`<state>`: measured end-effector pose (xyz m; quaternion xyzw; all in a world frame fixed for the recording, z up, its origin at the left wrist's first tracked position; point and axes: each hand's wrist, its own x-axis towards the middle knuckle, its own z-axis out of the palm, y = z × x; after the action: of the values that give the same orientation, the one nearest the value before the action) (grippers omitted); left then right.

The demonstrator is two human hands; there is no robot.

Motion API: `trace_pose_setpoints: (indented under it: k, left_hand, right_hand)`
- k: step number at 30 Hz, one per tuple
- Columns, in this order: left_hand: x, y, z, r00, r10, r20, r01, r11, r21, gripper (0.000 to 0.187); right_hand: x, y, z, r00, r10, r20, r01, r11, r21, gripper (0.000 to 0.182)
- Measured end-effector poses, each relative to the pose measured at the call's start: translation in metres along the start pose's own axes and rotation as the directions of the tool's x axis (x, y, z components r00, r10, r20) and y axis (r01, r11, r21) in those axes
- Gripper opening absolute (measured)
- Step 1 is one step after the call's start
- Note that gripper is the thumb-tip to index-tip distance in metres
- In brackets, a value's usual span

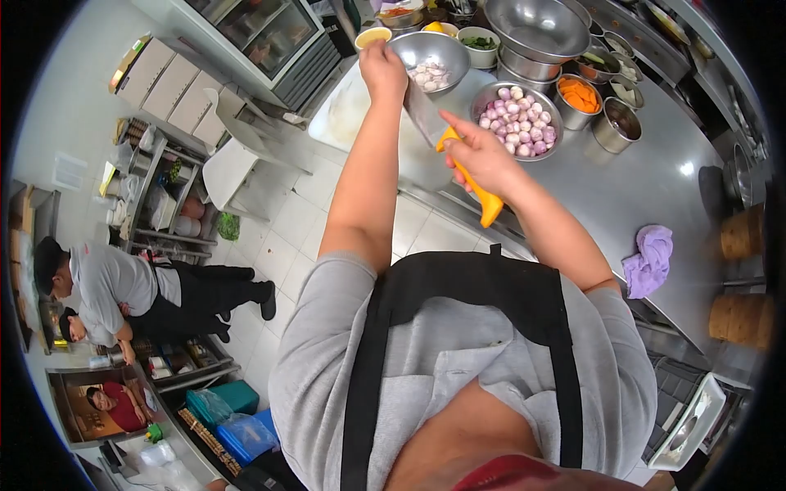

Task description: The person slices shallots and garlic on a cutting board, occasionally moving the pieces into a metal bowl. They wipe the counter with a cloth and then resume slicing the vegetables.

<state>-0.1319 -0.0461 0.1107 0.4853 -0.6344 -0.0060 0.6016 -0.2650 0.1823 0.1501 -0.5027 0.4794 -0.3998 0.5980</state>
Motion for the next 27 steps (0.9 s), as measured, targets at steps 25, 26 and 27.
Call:
trace_pose_setpoints:
  k: [25, 26, 27]
  left_hand:
    - [0.035, -0.036, 0.091, 0.698, -0.431, 0.572, 0.663, 0.692, -0.286, 0.040]
    - [0.039, -0.041, 0.087, 0.633, -0.470, 0.615, 0.761, 0.523, -0.385, 0.043]
    - [0.043, -0.029, 0.075, 0.568, -0.490, 0.661, 0.823, 0.327, -0.464, 0.048]
  right_hand:
    - [-0.115, 0.011, -0.133, 0.912, -0.179, -0.369, 0.219, 0.973, 0.070, 0.053]
    - [-0.118, 0.013, -0.137, 0.916, -0.180, -0.359, 0.219, 0.973, 0.072, 0.053]
    - [-0.119, 0.016, -0.141, 0.914, -0.170, -0.368, 0.220, 0.971, 0.097, 0.054]
